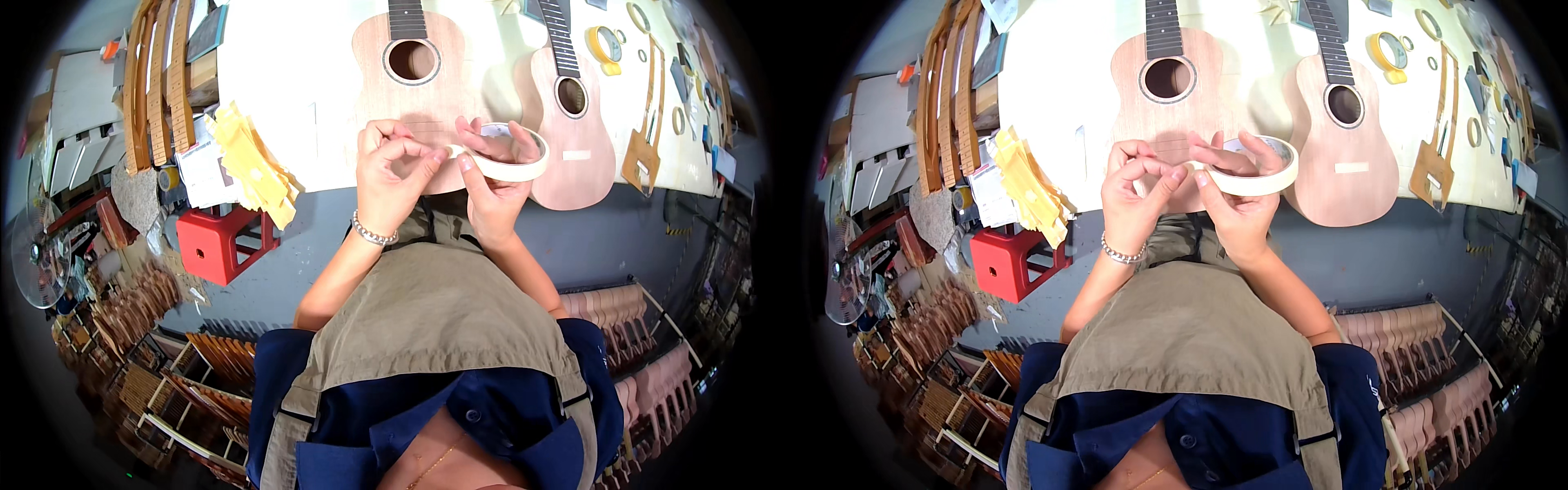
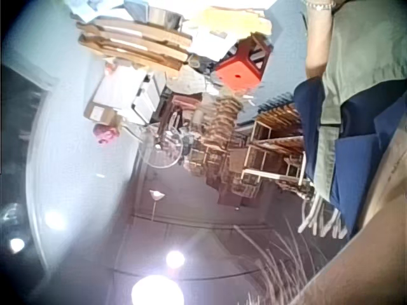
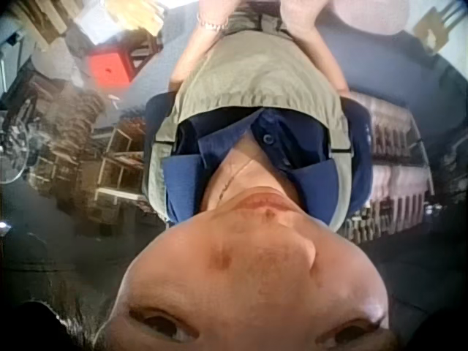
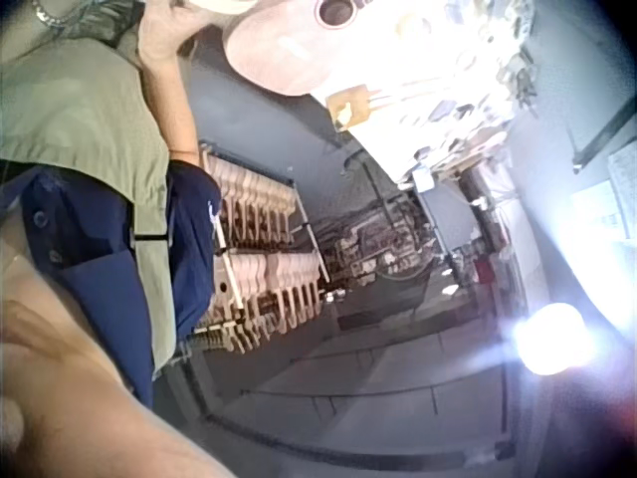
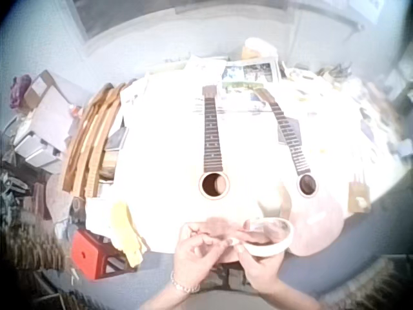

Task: The person repeatedly applies masking tape along the fretboards of multiple unfinished acoustic guitar necks. They use a pencil and a wooden template to mark positions on the guitar bodies, then cut and smooth tape along the necks before placing them on a rack.

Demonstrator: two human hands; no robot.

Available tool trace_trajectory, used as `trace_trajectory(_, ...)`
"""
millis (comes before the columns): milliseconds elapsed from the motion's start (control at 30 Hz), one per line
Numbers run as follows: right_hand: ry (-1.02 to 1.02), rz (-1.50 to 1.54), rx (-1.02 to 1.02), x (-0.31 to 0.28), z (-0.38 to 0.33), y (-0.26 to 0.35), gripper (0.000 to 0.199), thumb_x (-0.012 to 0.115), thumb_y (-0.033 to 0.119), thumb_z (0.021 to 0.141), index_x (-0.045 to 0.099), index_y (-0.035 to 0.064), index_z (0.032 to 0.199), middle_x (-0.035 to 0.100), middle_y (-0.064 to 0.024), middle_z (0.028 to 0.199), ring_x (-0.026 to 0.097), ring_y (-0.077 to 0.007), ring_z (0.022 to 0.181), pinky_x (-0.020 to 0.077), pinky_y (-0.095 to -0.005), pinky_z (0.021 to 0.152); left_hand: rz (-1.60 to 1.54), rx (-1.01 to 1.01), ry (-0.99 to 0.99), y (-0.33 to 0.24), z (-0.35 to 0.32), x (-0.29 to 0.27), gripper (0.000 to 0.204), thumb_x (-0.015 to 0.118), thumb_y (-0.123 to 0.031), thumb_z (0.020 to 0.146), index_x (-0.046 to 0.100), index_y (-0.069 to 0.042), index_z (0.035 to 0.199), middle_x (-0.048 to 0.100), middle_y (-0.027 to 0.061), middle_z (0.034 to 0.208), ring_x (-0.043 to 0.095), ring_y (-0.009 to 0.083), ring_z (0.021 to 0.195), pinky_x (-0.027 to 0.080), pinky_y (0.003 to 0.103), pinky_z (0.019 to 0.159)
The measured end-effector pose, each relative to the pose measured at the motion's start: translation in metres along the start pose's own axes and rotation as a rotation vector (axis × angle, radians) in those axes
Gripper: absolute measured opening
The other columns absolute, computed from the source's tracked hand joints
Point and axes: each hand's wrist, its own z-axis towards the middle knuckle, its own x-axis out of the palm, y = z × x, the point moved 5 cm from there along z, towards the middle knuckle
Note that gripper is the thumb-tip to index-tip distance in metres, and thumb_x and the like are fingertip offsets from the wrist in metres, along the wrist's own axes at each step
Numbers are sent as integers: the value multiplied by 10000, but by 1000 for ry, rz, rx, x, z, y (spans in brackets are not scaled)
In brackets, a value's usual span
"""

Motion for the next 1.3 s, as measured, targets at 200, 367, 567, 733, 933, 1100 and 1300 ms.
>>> trace_trajectory(200, -40, -151, 190, -24, 5, 2, 470, 624, 51, 804, 488, 58, 1253, 633, -97, 1100, 449, -301, 1226, 155, -465, 1096, 231, 12, 66, 26, 3, -33, 136, 726, -150, 742, 644, -42, 749, 486, 41, 914, 457, 182, 893, 359, 299, 818)
trace_trajectory(367, 120, -1298, -260, -31, 18, -23, 501, 658, 9, 727, 556, 105, 1208, 678, 30, 943, 604, -165, 994, 51, -492, 1099, 588, 170, 45, 36, 27, -22, 149, 734, -194, 710, 661, -65, 730, 505, 44, 863, 463, 233, 857, 336, 358, 764)
trace_trajectory(567, 137, -1348, -302, -33, 21, -36, 560, 664, 26, 694, 563, 188, 1221, 640, 57, 833, 622, -124, 874, 139, -531, 1082, 620, 136, 48, 35, 36, -19, 174, 752, -186, 677, 659, -42, 706, 518, 66, 831, 471, 251, 841, 358, 359, 746)
trace_trajectory(733, 156, -1412, -323, -28, 24, -35, 559, 677, 45, 676, 585, 224, 1197, 623, 46, 842, 619, -137, 870, 182, -543, 1068, 557, 46, 72, 42, 37, -20, 195, 758, -182, 667, 652, -33, 735, 516, 67, 850, 468, 254, 844, 372, 378, 787)
trace_trajectory(933, 148, -1422, -334, -30, 22, -40, 511, 692, 68, 673, 616, 247, 1145, 618, 39, 866, 616, -149, 871, 224, -551, 1044, 874, 318, -17, 23, 17, 5, 406, 730, -250, 704, 616, -241, 1093, 458, 68, 1164, 428, 260, 1077, 300, 449, 965)
trace_trajectory(1100, 157, -1418, -318, -31, 20, -41, 475, 678, 53, 685, 630, 246, 1116, 619, 40, 895, 612, -155, 876, 252, -558, 1023, 1308, 98, 28, 32, -15, -10, 363, 514, -431, 869, 541, -399, 1230, 376, 87, 1336, 284, 327, 1262, 93, 581, 1033)
trace_trajectory(1300, 121, -1396, -315, -31, 22, -41, 439, 662, 71, 709, 630, 239, 1114, 617, 35, 924, 603, -156, 890, 261, -542, 1024, 1079, -31, -192, 105, 28, -98, 201, 626, -214, 829, 659, -47, 935, 572, 155, 942, 516, 298, 912, 415, 388, 837)
